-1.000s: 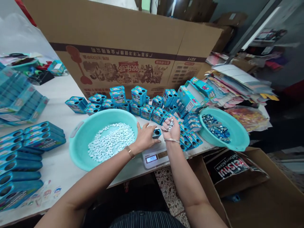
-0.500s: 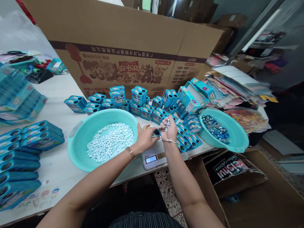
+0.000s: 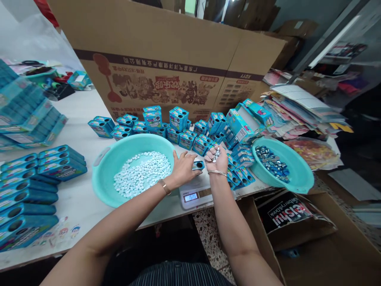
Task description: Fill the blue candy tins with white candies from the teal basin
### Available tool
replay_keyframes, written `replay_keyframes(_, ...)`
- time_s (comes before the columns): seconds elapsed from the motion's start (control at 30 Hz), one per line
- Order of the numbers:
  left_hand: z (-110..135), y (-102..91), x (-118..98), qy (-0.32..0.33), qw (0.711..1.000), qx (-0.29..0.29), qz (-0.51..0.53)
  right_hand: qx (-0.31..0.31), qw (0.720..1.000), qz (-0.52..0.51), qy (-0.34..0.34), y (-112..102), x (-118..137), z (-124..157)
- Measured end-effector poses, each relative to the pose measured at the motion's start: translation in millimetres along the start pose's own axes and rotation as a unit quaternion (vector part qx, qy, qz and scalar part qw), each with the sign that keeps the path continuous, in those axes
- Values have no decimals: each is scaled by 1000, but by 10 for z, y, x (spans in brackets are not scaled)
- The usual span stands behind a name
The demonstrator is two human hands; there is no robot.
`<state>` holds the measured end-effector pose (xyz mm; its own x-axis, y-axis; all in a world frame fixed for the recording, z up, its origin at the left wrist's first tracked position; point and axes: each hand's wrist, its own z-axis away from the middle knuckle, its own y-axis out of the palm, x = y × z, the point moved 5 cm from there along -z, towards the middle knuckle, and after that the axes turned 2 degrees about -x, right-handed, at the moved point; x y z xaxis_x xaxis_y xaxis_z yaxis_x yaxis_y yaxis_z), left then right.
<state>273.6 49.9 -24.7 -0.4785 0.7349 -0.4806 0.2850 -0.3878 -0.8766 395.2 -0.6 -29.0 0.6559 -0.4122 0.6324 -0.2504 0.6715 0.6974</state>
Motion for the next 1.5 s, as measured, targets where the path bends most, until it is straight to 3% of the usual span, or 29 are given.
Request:
replay_keyframes(0.6, -4, 5, 0, 5, 1000, 8, -17, 11, 1000, 20, -4, 14, -26, -8)
replay_keyframes(1.0, -23, 1, -12, 11, 1000, 1, -17, -19, 999, -17, 31, 39, -60, 53)
replay_keyframes(1.5, -55, 54, 11, 9, 1000, 3, -16, -30, 999, -1, 10, 31, -62, 46)
